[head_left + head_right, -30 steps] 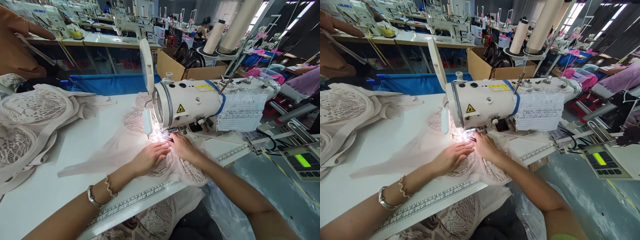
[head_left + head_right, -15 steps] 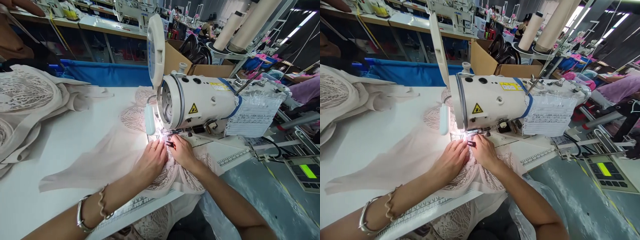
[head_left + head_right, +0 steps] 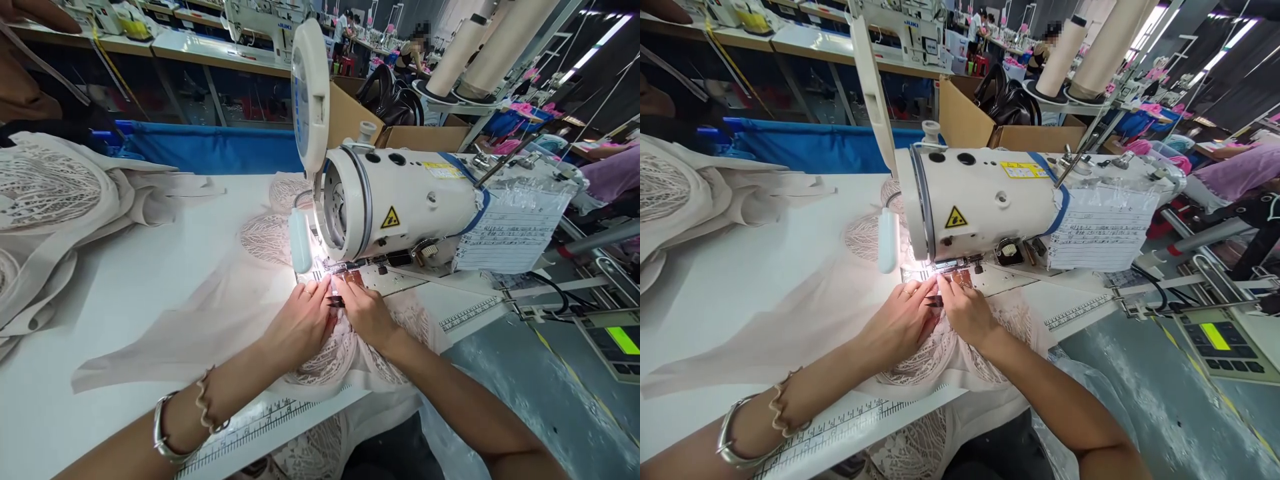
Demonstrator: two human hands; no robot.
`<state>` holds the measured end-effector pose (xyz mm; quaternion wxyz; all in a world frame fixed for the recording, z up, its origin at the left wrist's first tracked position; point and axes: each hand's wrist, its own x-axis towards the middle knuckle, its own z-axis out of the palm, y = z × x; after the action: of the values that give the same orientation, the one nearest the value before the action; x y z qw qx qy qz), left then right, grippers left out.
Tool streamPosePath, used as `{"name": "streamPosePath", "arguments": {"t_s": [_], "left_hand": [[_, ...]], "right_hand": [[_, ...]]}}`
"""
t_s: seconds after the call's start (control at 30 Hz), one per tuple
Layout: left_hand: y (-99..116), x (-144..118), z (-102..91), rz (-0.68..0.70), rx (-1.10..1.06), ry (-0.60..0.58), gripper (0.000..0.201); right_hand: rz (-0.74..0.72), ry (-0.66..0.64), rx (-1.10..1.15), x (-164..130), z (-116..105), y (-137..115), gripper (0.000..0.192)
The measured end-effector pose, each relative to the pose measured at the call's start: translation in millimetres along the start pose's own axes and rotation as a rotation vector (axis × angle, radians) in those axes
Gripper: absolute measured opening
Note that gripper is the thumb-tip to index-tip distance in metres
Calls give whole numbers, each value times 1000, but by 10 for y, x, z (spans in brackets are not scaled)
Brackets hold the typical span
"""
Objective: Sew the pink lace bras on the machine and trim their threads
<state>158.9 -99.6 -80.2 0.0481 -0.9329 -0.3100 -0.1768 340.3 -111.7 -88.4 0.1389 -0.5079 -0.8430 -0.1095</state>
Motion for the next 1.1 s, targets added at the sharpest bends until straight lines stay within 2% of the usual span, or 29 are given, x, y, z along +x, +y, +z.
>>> {"name": "streamPosePath", "arguments": {"t_s": [0.2, 0.4, 0.63, 0.77, 0.93, 1.1], "left_hand": [[-11, 1, -25, -22, 1, -31, 29], [-18, -12, 3, -24, 9, -21, 36], [-23, -37, 46, -51, 48, 40, 49], [-18, -31, 38, -56, 76, 31, 51], [-28, -31, 32, -63, 78, 37, 52], [-53, -31, 37, -56, 110, 29, 51]], "right_hand": [[-9, -41, 6, -3, 6, 9, 43], [68, -195, 53, 51, -26, -7, 42], [181, -346, 102, 143, -144, -50, 55], [178, -333, 112, 140, -146, -46, 58], [141, -281, 115, 130, -108, -29, 53], [215, -329, 108, 192, -150, -43, 35]]}}
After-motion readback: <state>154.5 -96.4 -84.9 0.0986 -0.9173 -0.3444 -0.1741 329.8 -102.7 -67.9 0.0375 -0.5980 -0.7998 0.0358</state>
